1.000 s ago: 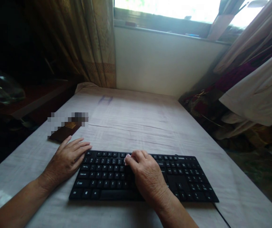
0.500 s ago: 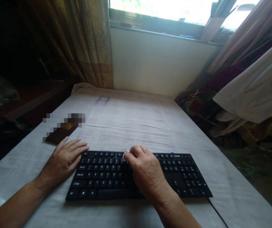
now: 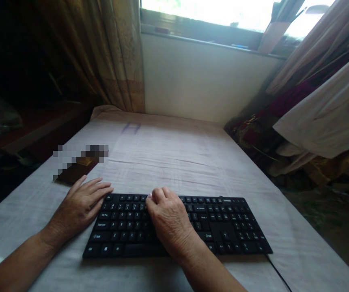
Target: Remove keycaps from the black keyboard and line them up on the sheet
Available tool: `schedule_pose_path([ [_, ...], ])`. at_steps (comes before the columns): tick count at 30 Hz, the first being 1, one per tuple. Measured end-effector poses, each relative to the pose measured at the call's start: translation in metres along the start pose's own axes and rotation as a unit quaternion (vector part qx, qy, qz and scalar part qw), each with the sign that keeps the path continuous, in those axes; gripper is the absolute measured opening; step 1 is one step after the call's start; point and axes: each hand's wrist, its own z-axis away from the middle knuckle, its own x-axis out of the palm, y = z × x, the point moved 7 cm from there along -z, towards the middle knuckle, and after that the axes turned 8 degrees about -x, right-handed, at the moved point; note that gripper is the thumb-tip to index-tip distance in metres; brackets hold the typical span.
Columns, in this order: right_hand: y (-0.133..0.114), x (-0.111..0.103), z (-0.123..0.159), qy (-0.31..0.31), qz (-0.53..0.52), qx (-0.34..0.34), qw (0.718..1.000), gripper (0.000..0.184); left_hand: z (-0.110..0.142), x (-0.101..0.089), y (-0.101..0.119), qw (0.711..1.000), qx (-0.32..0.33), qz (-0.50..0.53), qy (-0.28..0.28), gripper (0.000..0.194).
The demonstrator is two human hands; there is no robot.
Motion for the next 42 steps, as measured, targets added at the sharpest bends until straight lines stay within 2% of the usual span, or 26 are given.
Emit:
schedule_pose_path([
  [9, 0.003, -0.004, 0.011, 0.035, -0.019, 0.007, 0.999, 0.017, 0.001, 0.003, -0.001, 1.000, 0.005, -0.015, -0.009, 0.032],
  [21, 0.036, -0.017, 0.047, 0.065, 0.010, 0.069, 0.995, 0.015, 0.000, 0.004, -0.005, 1.000, 0.015, -0.019, 0.001, 0.033],
  [32, 0.065, -0.021, 0.078, 0.044, 0.046, 0.119, 0.991, 0.024, 0.000, 0.006, -0.007, 0.999, 0.023, -0.027, 0.004, 0.034],
  [37, 0.069, -0.028, 0.076, 0.014, 0.042, 0.148, 0.988, 0.022, 0.001, 0.008, -0.008, 0.999, 0.024, -0.030, -0.004, 0.033],
  [42, 0.061, -0.026, 0.055, 0.024, 0.034, 0.147, 0.988, 0.020, 0.001, 0.009, -0.010, 1.000, 0.016, -0.024, -0.008, 0.033],
])
